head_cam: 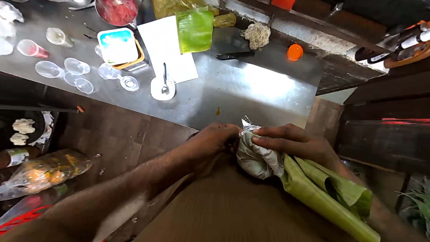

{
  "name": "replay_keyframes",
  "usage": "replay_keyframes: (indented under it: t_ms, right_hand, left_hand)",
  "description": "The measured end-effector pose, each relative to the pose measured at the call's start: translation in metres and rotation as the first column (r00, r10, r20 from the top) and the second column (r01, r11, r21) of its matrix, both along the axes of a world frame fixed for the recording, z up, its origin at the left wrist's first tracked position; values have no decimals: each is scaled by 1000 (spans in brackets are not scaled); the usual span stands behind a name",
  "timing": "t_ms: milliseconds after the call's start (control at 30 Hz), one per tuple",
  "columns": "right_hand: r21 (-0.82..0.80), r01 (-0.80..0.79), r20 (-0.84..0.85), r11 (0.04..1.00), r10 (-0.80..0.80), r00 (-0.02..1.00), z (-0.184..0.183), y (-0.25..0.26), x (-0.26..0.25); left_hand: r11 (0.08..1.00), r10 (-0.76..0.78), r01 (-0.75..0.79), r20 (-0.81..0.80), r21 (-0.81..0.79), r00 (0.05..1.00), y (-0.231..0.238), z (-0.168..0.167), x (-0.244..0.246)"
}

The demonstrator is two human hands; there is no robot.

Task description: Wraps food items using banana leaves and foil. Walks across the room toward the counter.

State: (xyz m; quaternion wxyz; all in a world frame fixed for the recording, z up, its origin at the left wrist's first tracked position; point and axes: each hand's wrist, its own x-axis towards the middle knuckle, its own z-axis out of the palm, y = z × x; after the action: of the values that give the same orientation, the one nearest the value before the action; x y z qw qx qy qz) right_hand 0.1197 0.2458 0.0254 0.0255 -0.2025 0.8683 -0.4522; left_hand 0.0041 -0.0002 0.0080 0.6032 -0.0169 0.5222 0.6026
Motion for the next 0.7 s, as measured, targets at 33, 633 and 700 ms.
replay_keyframes:
  t_ms: [33,633,700]
  right_hand:
    - [3,-3,17,1000,3,1000,1,1,0]
    - [18,210,356,978,-202,912,25,-9,-16]
    - [-77,210,262,975,-183,947,6,-3,-18]
  left_hand:
    - [1000,-5,5,-16,1,1000,1,0,0]
    - [994,-76,31,-459,-106,885,1,1,12]
    - [1000,-1,-2,-347,-7,938,1,-4,7]
